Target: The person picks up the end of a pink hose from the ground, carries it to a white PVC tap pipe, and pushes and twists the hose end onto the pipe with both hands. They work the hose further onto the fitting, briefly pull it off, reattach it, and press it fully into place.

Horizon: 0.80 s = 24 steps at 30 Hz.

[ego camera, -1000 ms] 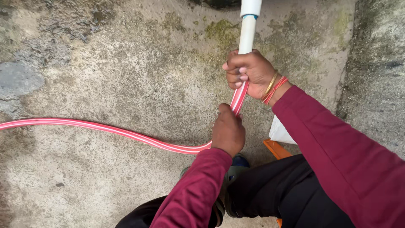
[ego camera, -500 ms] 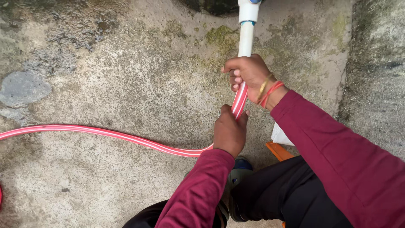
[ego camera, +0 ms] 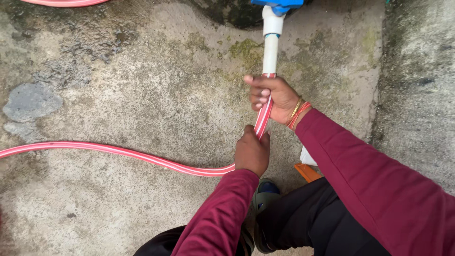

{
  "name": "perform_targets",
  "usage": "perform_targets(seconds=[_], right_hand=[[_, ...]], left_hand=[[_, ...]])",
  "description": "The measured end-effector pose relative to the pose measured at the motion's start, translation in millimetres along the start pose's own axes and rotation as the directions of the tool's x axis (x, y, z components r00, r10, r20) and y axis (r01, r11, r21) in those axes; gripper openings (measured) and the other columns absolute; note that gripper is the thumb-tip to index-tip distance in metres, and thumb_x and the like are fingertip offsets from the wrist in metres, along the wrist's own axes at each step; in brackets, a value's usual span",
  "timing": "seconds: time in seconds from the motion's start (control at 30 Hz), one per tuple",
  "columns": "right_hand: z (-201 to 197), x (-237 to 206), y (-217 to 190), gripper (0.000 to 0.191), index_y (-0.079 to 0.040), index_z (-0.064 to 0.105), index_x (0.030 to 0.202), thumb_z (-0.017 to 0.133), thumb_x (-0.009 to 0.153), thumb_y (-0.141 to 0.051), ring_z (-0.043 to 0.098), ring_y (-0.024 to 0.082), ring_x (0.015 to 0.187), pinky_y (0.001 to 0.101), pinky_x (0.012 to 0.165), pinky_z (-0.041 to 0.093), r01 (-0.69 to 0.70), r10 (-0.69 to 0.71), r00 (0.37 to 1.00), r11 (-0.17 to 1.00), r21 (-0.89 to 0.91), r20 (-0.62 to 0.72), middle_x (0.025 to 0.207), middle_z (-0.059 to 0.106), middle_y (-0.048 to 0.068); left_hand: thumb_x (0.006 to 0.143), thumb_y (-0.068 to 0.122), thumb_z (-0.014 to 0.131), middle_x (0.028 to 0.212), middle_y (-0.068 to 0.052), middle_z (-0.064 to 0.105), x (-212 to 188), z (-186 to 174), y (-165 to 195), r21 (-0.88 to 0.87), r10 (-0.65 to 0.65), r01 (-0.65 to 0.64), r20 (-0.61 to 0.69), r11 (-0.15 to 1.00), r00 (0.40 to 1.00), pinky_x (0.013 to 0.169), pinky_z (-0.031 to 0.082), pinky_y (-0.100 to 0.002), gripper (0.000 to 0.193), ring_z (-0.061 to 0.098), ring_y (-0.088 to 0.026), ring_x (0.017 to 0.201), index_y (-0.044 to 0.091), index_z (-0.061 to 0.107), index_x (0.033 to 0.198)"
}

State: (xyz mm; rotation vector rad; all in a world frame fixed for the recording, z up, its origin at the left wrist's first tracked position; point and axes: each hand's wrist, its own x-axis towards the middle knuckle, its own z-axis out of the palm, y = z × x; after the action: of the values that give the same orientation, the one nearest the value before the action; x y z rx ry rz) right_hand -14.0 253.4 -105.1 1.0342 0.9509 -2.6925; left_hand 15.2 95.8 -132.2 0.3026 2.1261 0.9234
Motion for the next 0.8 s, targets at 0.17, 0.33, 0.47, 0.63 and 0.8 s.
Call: perform_targets(seconds=[0.17, 0.33, 0.47, 0.63, 0.8], right_hand=[[8, 5, -6, 0.032, -0.019, 0.049, 0.074, 0.073, 0.095, -0.021, 0.037, 0.003, 0.050, 0.0224, 0.051, 0.035, -0.066, 0.059, 0.997, 0.988, 0.141, 0.052, 0.056, 0.039, -0.011], [10, 13, -15, 0.035, -0.020, 0.045, 0.071, 0.072, 0.091, -0.011, 0.034, 0.003, 0.047, 0.0239, 0.048, 0.033, -0.107, 0.105, 0.992, 0.994, -0.022, -0.066, 0.057, 0.038, -0.011], [15, 21, -12, 0.007, -0.007, 0.060, 0.078, 0.062, 0.083, -0.005, 0.036, 0.006, 0.046, 0.0258, 0.046, 0.034, -0.080, 0.050, 0.953, 0.993, -0.088, -0.297, 0.056, 0.039, -0.008], [23, 30, -4, 0.012, -0.006, 0.055, 0.073, 0.065, 0.079, -0.003, 0.041, 0.008, 0.042, 0.0298, 0.041, 0.035, 0.024, -0.134, 0.853, 0.976, -0.217, -0.505, 0.055, 0.044, -0.004], [28, 44, 5, 0.018, 0.001, 0.061, 0.068, 0.072, 0.079, -0.008, 0.054, 0.010, 0.043, 0.0319, 0.040, 0.041, 0.043, -0.561, 0.567, 0.751, -0.659, -0.603, 0.056, 0.058, 0.004]], left_hand=[[0.091, 0.039, 0.068, 0.090, -0.030, 0.071, 4, -7, 0, -0.047, -0.038, 0.039, 0.014, 0.998, 0.999, 0.080, 0.054, -0.056, 0.038, 0.069, -0.049, 0.091, 0.003, 0.066, 0.102], [0.090, 0.041, 0.069, 0.089, -0.028, 0.071, 14, -8, 3, -0.055, -0.035, 0.037, 0.036, 0.998, 0.999, 0.080, 0.054, -0.054, 0.037, 0.070, -0.047, 0.089, 0.004, 0.071, 0.096], [0.089, 0.040, 0.070, 0.090, -0.027, 0.071, 26, -1, -4, -0.081, -0.033, 0.037, 0.054, 0.996, 0.998, 0.080, 0.054, -0.054, 0.036, 0.069, -0.047, 0.091, 0.004, 0.071, 0.096], [0.089, 0.036, 0.069, 0.093, -0.026, 0.072, 39, 6, -22, -0.119, 0.034, -0.023, 0.096, 0.993, 0.995, 0.082, 0.055, -0.052, 0.034, 0.071, -0.045, 0.092, 0.004, 0.071, 0.101], [0.085, 0.038, 0.071, 0.094, -0.026, 0.073, 57, 12, -29, -0.091, 0.000, 0.011, 0.121, 0.996, 0.993, 0.083, 0.056, -0.050, 0.038, 0.071, -0.043, 0.095, 0.005, 0.072, 0.105]])
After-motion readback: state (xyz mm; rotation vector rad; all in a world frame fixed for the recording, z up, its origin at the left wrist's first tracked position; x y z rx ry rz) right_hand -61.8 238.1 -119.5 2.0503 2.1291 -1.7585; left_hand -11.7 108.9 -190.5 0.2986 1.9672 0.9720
